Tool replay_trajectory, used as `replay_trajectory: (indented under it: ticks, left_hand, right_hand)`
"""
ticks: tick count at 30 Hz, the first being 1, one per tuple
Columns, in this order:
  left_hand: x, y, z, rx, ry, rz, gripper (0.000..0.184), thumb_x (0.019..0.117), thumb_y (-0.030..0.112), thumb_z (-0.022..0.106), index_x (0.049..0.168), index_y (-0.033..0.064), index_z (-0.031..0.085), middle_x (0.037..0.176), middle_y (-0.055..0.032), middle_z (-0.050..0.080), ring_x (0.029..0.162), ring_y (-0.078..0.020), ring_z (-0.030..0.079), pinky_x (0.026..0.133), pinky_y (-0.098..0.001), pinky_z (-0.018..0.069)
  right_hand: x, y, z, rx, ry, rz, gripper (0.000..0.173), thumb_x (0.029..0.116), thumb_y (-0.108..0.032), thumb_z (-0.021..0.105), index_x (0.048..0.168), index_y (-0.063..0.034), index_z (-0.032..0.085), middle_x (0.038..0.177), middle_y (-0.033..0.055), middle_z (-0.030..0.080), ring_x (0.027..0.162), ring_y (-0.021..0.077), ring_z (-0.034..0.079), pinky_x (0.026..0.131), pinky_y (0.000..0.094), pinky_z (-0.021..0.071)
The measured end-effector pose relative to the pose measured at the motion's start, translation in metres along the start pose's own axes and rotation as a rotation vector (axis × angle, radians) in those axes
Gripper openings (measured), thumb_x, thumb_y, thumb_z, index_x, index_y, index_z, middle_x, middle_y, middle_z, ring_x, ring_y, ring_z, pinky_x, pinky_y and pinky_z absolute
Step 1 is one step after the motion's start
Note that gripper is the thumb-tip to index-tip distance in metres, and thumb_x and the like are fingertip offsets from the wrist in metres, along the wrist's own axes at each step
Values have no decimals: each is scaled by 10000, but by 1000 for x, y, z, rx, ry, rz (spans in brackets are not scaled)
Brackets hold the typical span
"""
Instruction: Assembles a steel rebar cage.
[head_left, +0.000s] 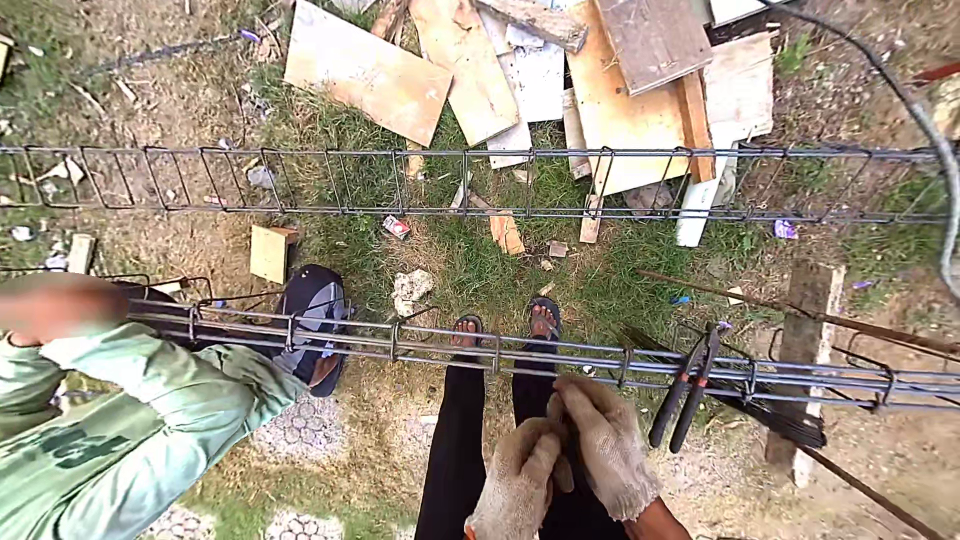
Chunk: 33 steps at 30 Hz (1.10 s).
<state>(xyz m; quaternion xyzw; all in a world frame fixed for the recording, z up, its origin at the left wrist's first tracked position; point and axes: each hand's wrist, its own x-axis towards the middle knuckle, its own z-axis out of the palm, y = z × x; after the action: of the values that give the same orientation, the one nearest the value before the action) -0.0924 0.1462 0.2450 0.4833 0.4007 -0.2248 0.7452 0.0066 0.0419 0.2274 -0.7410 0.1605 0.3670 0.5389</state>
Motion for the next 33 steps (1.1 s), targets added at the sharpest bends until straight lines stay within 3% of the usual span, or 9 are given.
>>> replay_trajectory:
  ticks: [7,11,16,18,20,25,28,30,33]
  left_hand:
    - [-37,-7,-66,572,-225,-11,316,1069,225,463,1236,93,696,816,-80,706,696,-215,682,702,-468,585]
    - [-41,2,-92,298,-168,-8,302,1076,185,441,1160,50,697,695,-15,627,568,-127,587,577,-341,546]
    - [-43,-15,-103,262,-215,5,303,1075,172,422,1167,42,680,701,-14,656,545,-124,582,527,-321,524]
    - [-35,-19,-109,380,-218,32,298,1072,200,445,1181,67,687,781,-16,698,594,-127,625,562,-335,558]
    - [-21,-18,-118,674,-150,144,310,1050,276,517,1252,124,697,1030,-7,747,905,-123,715,832,-393,612]
    - [48,7,-119,1249,150,579,452,946,391,664,1335,160,662,1306,-148,667,1190,-376,634,957,-616,511]
    - [97,16,-117,1476,129,587,892,743,562,838,1490,190,525,1494,-169,529,1377,-423,483,1096,-705,348]
    - [122,13,-118,1589,51,565,1079,635,591,900,1535,185,465,1527,-173,496,1380,-431,477,1124,-725,291]
    - [149,15,-115,1669,-100,628,1060,656,590,890,1534,182,460,1485,-154,543,1236,-399,593,1057,-679,395]
  right_hand:
    - [-13,3,51,-18,184,-73,283,1031,-159,537,876,-28,734,687,59,683,634,197,664,633,386,590]
    - [-28,-15,81,103,277,-41,283,1061,-189,540,1063,21,731,772,89,727,703,206,709,696,381,624]
    - [-61,2,90,43,20,13,316,1065,-171,473,1233,11,669,915,53,759,814,171,732,770,371,633]
    - [-65,15,85,14,53,19,298,1064,-168,478,1199,-9,690,845,34,743,753,155,714,704,356,621]
    - [-59,25,75,16,95,52,308,1067,-183,482,1193,-2,696,793,49,723,694,169,701,675,369,622]
    - [-39,40,53,27,79,98,319,1063,-209,499,1166,9,708,727,63,703,625,186,685,632,376,619]
    - [-31,47,43,48,61,122,313,1066,-219,509,1144,6,713,717,70,698,620,192,682,629,377,615]
    - [-33,53,34,69,67,131,304,1058,-197,515,1150,17,710,714,72,697,615,189,679,622,372,613]
    - [-26,62,17,51,72,121,307,1056,-201,516,1154,13,713,706,63,698,609,188,681,616,367,614]
